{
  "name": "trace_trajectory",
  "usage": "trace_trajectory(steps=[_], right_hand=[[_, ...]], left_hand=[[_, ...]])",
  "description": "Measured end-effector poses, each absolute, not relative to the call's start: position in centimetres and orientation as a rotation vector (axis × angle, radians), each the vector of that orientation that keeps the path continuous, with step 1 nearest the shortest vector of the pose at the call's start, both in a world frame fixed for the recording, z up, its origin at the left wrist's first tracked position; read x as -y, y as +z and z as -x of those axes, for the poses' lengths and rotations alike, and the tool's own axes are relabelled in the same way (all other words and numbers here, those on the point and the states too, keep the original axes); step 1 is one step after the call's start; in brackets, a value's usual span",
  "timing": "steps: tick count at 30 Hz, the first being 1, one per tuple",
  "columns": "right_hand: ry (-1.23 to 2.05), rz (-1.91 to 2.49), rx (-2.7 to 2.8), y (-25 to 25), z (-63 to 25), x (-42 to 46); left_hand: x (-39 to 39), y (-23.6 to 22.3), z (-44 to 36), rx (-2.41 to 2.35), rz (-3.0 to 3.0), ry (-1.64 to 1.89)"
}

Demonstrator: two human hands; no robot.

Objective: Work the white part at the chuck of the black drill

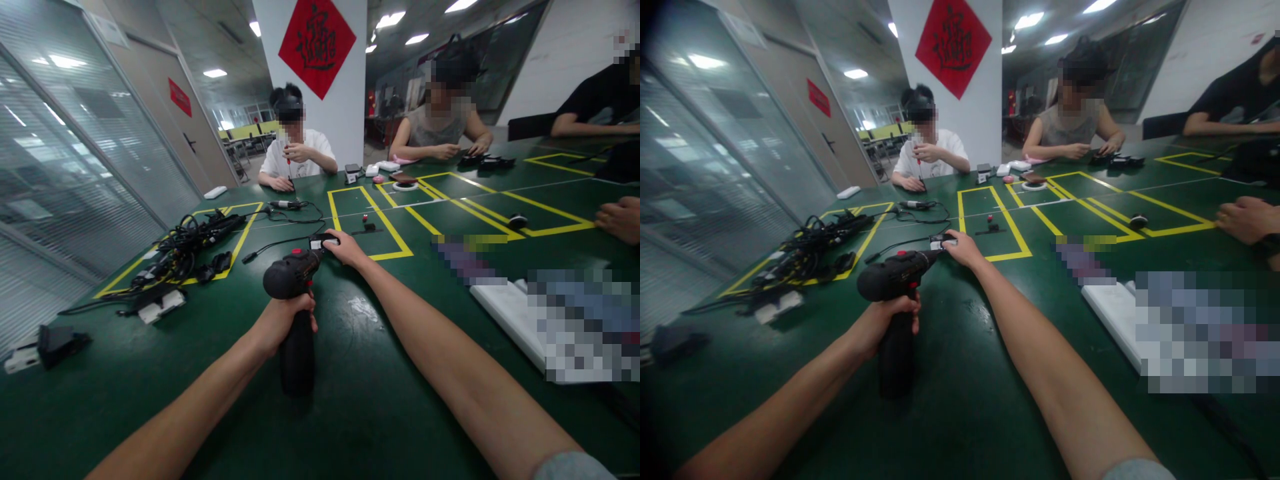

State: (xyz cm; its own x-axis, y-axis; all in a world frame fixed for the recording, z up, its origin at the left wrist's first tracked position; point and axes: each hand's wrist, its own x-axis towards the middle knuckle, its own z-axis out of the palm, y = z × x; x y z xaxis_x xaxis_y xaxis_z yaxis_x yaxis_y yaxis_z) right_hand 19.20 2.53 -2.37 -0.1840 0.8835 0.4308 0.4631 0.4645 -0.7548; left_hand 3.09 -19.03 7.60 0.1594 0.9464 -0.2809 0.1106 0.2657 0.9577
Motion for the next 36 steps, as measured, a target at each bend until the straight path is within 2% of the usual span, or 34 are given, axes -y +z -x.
trace_trajectory(steps=[36], right_hand=[[0.555,1.138,1.834,-2.99,-19.35,-3.3]], left_hand=[[18.89,7.41,-3.1,-1.244,-1.111,0.864]])
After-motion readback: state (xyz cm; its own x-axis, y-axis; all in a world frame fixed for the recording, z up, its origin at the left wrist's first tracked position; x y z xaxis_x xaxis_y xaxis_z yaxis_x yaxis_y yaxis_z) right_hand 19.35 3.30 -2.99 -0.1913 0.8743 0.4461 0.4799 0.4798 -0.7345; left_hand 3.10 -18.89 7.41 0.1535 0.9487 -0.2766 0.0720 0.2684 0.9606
